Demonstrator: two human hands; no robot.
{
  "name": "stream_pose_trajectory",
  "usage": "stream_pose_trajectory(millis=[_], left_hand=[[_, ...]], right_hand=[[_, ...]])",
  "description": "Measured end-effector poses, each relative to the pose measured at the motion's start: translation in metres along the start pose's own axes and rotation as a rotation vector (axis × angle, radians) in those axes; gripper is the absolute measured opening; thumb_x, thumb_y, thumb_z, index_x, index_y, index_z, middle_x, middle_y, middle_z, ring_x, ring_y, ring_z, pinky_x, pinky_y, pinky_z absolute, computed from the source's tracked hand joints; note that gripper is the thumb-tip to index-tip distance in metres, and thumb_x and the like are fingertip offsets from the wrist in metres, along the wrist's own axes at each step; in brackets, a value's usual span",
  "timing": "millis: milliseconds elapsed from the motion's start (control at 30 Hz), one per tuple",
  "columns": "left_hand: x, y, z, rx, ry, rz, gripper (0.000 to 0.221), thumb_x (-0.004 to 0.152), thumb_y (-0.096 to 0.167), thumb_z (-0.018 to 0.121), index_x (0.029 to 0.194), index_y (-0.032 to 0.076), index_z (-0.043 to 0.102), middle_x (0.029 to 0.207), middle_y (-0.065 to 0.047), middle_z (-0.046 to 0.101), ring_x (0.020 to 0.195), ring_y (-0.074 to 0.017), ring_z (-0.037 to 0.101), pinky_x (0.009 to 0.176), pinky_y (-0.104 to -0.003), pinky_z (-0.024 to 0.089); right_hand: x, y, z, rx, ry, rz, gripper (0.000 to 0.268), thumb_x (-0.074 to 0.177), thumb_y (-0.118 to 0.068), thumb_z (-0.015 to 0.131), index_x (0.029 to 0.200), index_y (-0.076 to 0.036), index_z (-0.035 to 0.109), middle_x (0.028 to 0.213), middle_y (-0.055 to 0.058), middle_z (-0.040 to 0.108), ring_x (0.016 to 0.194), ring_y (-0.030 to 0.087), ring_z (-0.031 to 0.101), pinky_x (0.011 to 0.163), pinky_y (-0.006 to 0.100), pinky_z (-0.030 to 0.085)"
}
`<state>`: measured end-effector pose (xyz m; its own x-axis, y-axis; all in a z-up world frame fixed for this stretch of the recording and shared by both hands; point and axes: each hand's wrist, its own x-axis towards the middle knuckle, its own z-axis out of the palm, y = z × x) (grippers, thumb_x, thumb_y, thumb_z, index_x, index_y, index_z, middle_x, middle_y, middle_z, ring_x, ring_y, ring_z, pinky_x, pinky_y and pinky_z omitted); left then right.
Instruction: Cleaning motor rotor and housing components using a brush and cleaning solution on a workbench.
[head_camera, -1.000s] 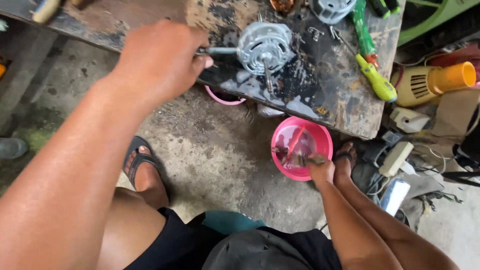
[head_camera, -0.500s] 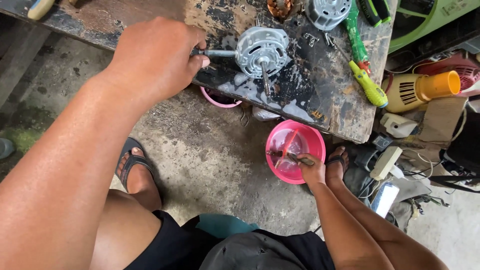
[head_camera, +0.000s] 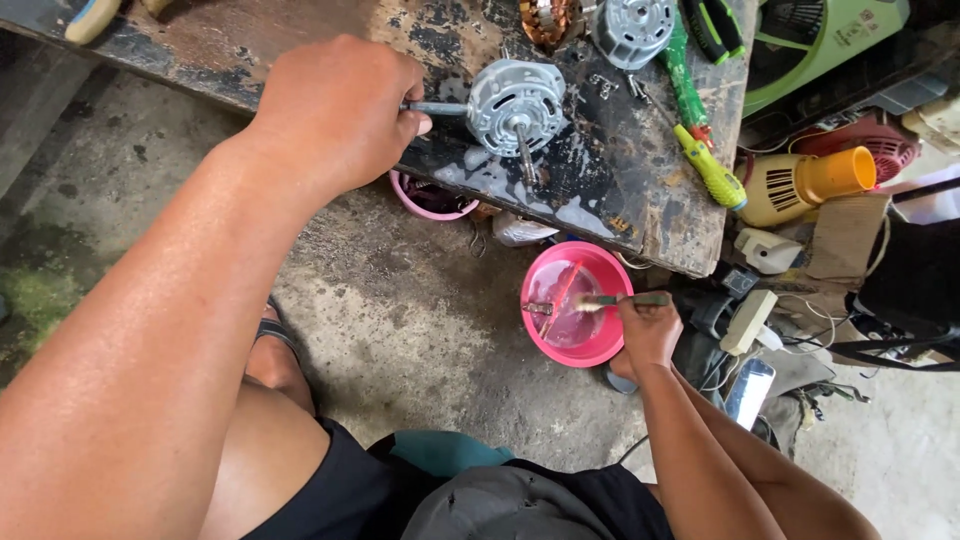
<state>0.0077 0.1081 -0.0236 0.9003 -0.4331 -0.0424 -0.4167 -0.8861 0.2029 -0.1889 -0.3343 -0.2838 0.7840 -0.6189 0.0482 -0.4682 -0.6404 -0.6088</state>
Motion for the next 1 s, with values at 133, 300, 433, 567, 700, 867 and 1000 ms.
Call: stream_pose_trajectory(millis=[133, 300, 433, 567, 700, 867, 1000], left_hand=[[-0.004, 0.001, -0.005, -0.012, -0.026, -0.017, 0.019, 0.103, 0.034, 0.068, 0.110, 0.017, 0.073, 0.098, -0.013, 0.074, 0.088, -0.0419, 0.070, 0.065, -0.060, 0.059], [-0.008, -0.001, -0.001, -0.035, -0.037, -0.017, 0.022, 0.103, 0.032, 0.068, 0.118, 0.017, 0.071, 0.100, -0.013, 0.074, 0.091, -0.0401, 0.070, 0.070, -0.060, 0.060], [-0.008, -0.006, 0.006, -0.013, 0.024, 0.021, 0.025, 0.103, 0.035, 0.068, 0.123, 0.021, 0.069, 0.102, -0.012, 0.072, 0.091, -0.0453, 0.067, 0.064, -0.065, 0.058], [-0.008, -0.010, 0.010, 0.009, 0.074, 0.050, 0.026, 0.101, 0.036, 0.071, 0.122, 0.021, 0.072, 0.104, -0.013, 0.073, 0.094, -0.0455, 0.068, 0.063, -0.065, 0.058], [-0.006, -0.010, 0.009, 0.033, 0.087, 0.044, 0.024, 0.101, 0.039, 0.071, 0.117, 0.022, 0.073, 0.103, -0.013, 0.073, 0.089, -0.0453, 0.069, 0.057, -0.060, 0.057], [-0.007, -0.006, 0.005, 0.036, 0.033, 0.003, 0.022, 0.102, 0.039, 0.070, 0.110, 0.019, 0.071, 0.097, -0.011, 0.072, 0.085, -0.0430, 0.069, 0.058, -0.058, 0.056], [-0.007, -0.009, 0.007, 0.018, 0.043, 0.005, 0.020, 0.101, 0.040, 0.071, 0.111, 0.022, 0.073, 0.098, -0.011, 0.072, 0.087, -0.0431, 0.068, 0.058, -0.059, 0.056]], right_hand=[[-0.004, -0.021, -0.003, 0.146, 0.067, 0.098, 0.022, 0.087, -0.023, 0.081, 0.080, -0.011, 0.065, 0.074, 0.004, 0.072, 0.068, 0.015, 0.070, 0.067, 0.032, 0.051], [-0.007, 0.006, 0.012, 0.066, 0.035, 0.126, 0.026, 0.089, -0.029, 0.080, 0.072, -0.010, 0.075, 0.068, 0.002, 0.073, 0.065, 0.015, 0.068, 0.067, 0.035, 0.050], [-0.021, 0.033, 0.019, -0.007, -0.166, 0.153, 0.013, 0.082, -0.022, 0.080, 0.077, -0.017, 0.069, 0.073, -0.001, 0.072, 0.068, 0.014, 0.065, 0.066, 0.032, 0.049], [-0.032, 0.052, 0.023, -0.272, -0.278, 0.077, 0.029, 0.076, -0.039, 0.079, 0.067, -0.016, 0.064, 0.065, 0.002, 0.069, 0.070, 0.024, 0.067, 0.065, 0.040, 0.046], [-0.031, 0.051, 0.021, -0.297, -0.273, 0.032, 0.027, 0.077, -0.039, 0.079, 0.069, -0.017, 0.066, 0.067, 0.000, 0.071, 0.072, 0.023, 0.069, 0.066, 0.038, 0.048], [-0.033, 0.021, 0.009, -0.313, -0.331, 0.186, 0.024, 0.073, -0.039, 0.077, 0.065, -0.017, 0.070, 0.065, 0.004, 0.070, 0.070, 0.024, 0.068, 0.068, 0.040, 0.049], [-0.032, -0.005, -0.005, -0.318, -0.356, 0.214, 0.020, 0.073, -0.036, 0.075, 0.065, -0.017, 0.072, 0.067, 0.003, 0.072, 0.074, 0.023, 0.070, 0.071, 0.039, 0.051]])
